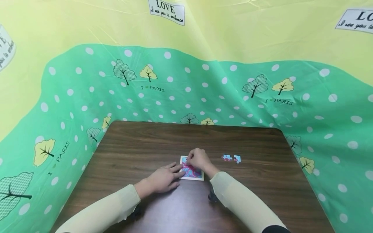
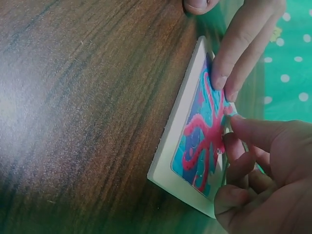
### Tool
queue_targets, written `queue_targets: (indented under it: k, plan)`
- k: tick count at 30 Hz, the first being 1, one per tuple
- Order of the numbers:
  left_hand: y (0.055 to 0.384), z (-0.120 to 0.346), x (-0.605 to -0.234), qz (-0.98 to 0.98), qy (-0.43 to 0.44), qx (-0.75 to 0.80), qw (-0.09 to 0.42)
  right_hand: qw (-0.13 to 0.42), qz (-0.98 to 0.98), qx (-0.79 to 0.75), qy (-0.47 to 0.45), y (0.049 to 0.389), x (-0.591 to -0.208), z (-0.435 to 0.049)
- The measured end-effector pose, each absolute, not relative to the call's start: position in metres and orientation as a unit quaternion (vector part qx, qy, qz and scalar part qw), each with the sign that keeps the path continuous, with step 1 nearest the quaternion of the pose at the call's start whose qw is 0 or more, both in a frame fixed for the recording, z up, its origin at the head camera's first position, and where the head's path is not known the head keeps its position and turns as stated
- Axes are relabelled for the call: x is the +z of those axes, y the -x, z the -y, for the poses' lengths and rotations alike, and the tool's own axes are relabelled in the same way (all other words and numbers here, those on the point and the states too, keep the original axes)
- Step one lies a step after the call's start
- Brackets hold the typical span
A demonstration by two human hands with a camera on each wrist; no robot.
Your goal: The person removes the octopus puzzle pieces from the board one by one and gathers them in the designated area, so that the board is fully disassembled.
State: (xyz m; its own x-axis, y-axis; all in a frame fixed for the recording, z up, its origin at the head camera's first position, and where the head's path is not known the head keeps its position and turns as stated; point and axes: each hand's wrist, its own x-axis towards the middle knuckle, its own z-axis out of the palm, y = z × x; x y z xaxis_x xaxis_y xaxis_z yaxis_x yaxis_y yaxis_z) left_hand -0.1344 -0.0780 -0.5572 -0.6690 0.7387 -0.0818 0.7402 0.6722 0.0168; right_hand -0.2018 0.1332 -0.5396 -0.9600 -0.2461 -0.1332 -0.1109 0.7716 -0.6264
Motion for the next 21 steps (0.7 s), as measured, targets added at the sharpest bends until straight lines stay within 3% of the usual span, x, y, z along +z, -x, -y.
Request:
queue_targets:
  k: [21]
  plan:
    - [0.134,0.078,-0.556,-0.915,-0.400,-0.002,0.046,0.157,-0.874,-0.457,0.061,0.205,-0.539,-0.149]
